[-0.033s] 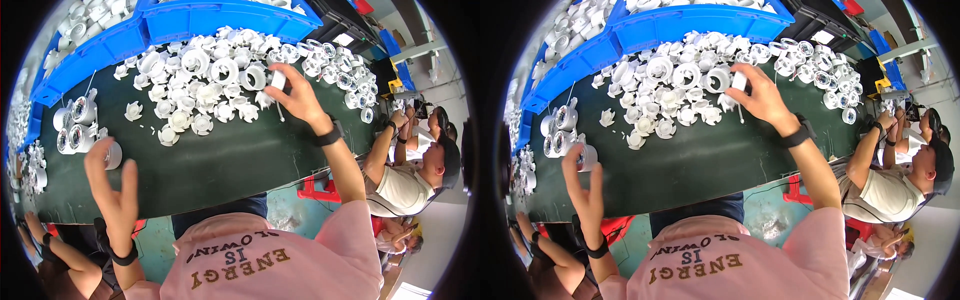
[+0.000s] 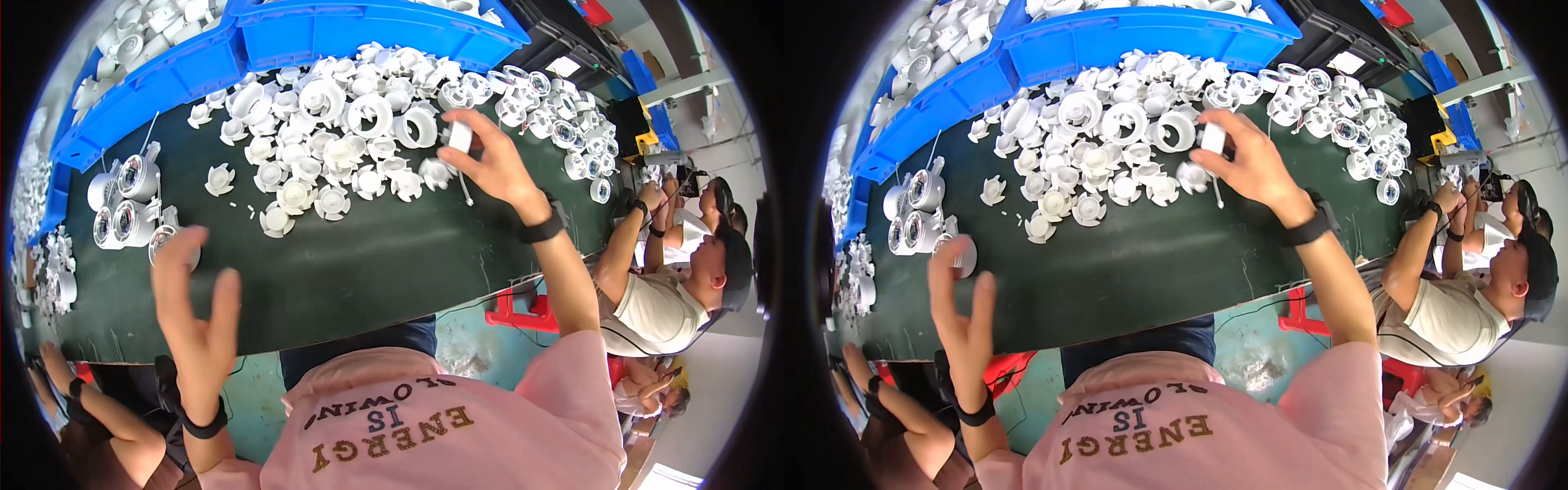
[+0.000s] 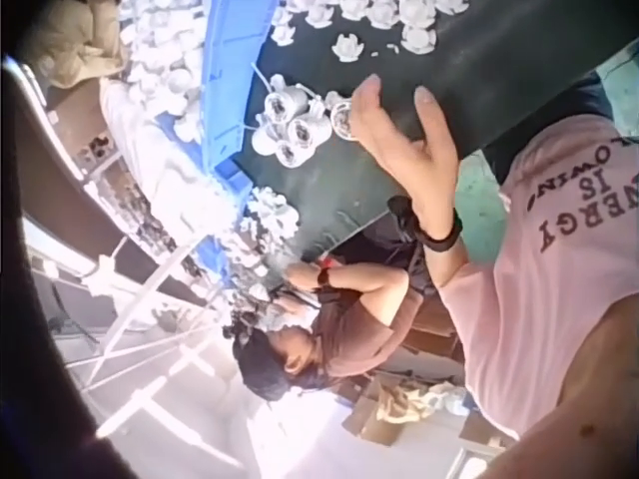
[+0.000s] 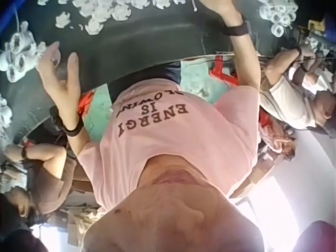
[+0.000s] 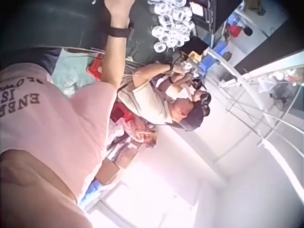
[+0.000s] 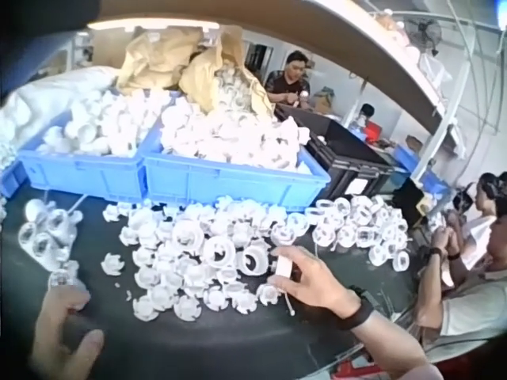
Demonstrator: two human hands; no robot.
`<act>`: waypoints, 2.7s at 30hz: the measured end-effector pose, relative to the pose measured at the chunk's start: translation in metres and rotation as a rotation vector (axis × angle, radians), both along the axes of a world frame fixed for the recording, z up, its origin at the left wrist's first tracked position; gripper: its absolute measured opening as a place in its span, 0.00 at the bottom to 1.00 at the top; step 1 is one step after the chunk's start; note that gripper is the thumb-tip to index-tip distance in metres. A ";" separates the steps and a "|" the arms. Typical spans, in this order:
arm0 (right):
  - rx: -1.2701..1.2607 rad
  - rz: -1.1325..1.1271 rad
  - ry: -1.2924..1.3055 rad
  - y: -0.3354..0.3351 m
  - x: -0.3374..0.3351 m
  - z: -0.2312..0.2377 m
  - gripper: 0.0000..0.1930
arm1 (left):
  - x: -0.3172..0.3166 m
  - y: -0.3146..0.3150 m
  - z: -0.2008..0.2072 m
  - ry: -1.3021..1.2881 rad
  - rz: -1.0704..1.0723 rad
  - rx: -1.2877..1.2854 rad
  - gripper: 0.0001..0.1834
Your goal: The person assembles electronic components by hand, picking up a white plastic housing and a fan blade, fitting the blade into the housing, and snapping a white plastic cap onto the assembly before placing it on the workbench.
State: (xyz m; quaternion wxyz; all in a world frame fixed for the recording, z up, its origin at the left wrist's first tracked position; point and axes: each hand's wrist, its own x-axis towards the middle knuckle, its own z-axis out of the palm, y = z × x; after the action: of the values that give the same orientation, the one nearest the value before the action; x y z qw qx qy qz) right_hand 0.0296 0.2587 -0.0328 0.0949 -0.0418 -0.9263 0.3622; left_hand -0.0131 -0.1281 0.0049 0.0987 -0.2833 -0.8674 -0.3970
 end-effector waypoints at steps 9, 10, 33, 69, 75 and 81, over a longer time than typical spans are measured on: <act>-0.492 -0.284 0.007 0.017 0.070 -0.002 0.21 | 0.023 0.131 0.009 -0.028 -0.743 0.044 0.20; -0.643 -0.323 0.042 0.011 0.076 0.000 0.23 | 0.022 0.154 -0.003 0.007 -0.752 0.033 0.19; -0.083 -0.372 0.142 -0.010 0.103 -0.008 0.21 | -0.015 0.233 -0.038 0.031 -0.499 -0.189 0.21; 0.374 -0.146 0.053 -0.019 0.044 -0.003 0.22 | 0.057 0.090 -0.021 -0.405 -0.617 0.273 0.24; -0.148 0.310 -0.085 -0.133 0.066 0.054 0.27 | 0.051 0.096 -0.028 -0.370 -0.430 0.364 0.46; 0.060 -0.168 -0.024 -0.075 0.001 0.020 0.17 | 0.046 0.077 -0.032 -0.664 -0.294 0.508 0.40</act>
State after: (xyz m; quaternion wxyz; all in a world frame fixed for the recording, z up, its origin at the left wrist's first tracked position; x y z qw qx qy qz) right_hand 0.0304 0.1833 -0.0124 0.1150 -0.1210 -0.9310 0.3247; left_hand 0.0327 -0.0514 -0.0270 -0.1763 -0.2275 -0.6774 -0.6770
